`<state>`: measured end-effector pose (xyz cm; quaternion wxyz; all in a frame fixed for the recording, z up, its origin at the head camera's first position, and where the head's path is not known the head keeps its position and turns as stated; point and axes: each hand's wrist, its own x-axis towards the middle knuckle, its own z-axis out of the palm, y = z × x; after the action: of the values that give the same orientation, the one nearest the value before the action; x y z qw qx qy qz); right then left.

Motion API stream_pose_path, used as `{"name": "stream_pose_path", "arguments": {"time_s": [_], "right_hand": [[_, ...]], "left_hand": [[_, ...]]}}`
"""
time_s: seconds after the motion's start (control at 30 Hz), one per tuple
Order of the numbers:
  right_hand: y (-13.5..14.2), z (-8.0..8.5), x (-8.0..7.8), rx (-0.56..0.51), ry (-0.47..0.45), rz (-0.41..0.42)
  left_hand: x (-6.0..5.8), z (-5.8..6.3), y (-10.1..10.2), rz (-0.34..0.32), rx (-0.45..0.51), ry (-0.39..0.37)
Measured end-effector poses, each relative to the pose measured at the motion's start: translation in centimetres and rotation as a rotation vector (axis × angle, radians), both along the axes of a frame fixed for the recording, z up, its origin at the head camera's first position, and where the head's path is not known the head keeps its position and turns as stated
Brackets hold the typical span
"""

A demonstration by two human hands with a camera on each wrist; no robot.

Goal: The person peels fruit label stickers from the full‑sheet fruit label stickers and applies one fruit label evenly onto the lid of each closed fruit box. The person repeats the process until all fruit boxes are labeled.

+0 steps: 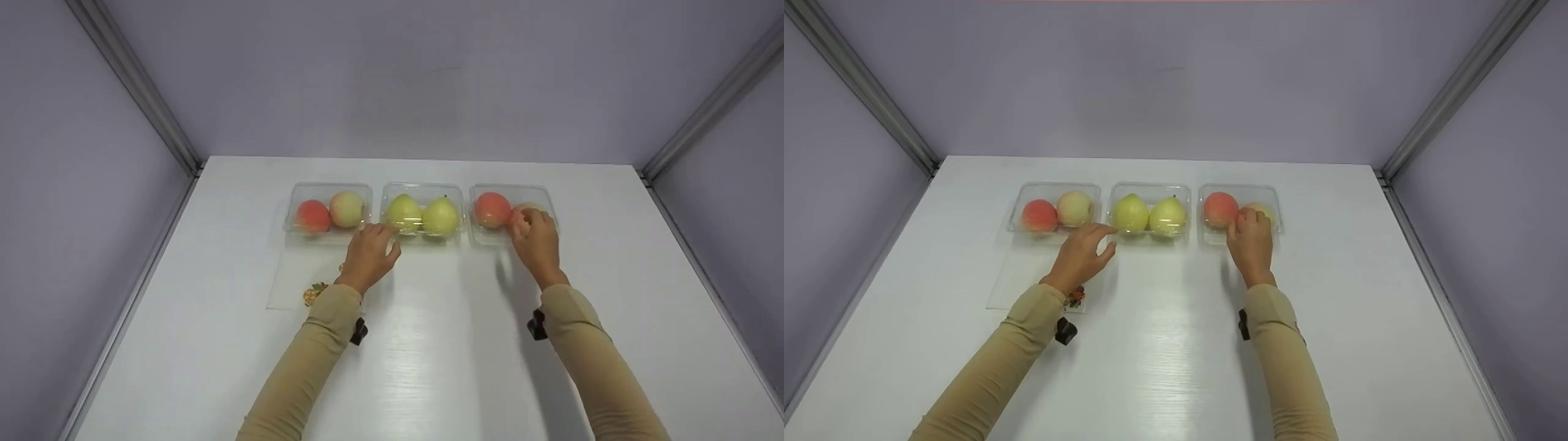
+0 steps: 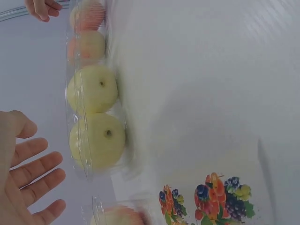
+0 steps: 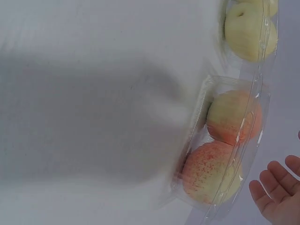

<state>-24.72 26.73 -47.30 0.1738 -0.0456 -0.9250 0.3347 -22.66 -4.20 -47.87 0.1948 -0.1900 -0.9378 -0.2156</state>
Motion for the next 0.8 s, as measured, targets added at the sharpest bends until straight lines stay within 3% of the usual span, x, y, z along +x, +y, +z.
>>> {"name": "stream_pose_path", "arguments": {"time_s": [0.2, 0.33, 0.57, 0.8], "right_hand": [[1.2, -0.6, 0.2, -0.049, -0.025, -0.033], [1.9, -1.1, 0.4, -0.035, 0.007, -0.046], [2.9, -2.0, 0.6, -0.005, 0.017, -0.076], [3.9, -2.5, 0.7, -0.074, -0.026, -0.143]], "left_hand": [[0.5, -0.7, 0.2, 0.003, 0.014, -0.083], [0.8, -1.1, 0.4, -0.023, 0.043, -0.137], [1.2, -1.8, 0.7, -0.053, 0.076, -0.147], [1.5, -1.9, 1.1, -0.062, 0.087, -0.2]]}}
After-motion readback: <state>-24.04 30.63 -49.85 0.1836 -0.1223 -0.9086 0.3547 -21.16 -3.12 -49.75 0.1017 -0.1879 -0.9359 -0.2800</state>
